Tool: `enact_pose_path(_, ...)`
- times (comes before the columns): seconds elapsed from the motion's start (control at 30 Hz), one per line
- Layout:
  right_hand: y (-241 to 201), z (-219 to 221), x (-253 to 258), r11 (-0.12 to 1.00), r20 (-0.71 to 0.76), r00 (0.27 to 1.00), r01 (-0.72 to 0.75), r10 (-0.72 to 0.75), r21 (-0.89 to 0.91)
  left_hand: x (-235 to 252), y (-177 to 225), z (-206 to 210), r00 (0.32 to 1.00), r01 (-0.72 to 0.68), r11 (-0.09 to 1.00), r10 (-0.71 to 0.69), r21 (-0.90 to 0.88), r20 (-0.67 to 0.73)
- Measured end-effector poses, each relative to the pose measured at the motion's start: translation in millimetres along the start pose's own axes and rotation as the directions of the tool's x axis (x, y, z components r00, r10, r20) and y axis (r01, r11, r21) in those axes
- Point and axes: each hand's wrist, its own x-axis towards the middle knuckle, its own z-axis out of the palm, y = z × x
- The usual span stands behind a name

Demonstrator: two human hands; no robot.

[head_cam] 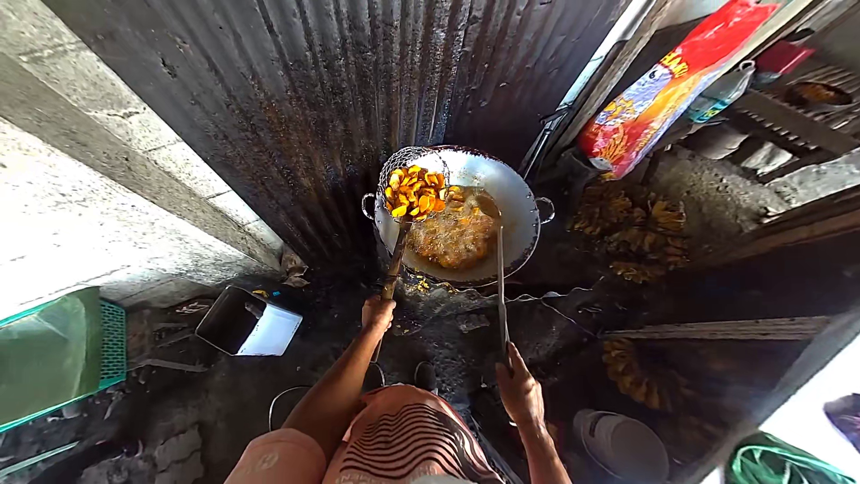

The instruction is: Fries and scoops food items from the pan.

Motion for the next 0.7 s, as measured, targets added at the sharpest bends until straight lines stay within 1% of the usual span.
enact_pose_path(0.1, 10, 6, -17, 0.999, -0.009, 1.0, -0.013, 0.013, 0.029, 1, 1, 0, 1.0, 0.003, 1.0, -0.003, 0.006, 0.0)
enact_pose_path(0.27, 16, 9, -32, 0.999, 0.018, 0.999, -0.04, 0.04, 0.01, 1, 3, -1, 1.0, 0.01, 1.0, -0.01, 0.016, 0.006)
enact_pose_path(0.4, 19, 9, -48, 1.0, 0.022, 0.999, -0.024, 0.024, -0.009, 0, 4, -5, 1.0, 0.013, 1.0, -0.013, 0.014, 0.014)
enact_pose_path(0.6, 27, 15, -53, 0.994, 0.054, 0.997, -0.042, 0.047, -0.097, -1, 7, -10, 0.999, 0.023, 1.0, -0.023, 0.014, 0.035)
enact_pose_path(0.7, 39, 26, -55, 0.988, 0.036, 0.998, -0.054, 0.06, -0.141, -1, 8, -13, 0.999, 0.025, 1.0, -0.026, 0.018, 0.037)
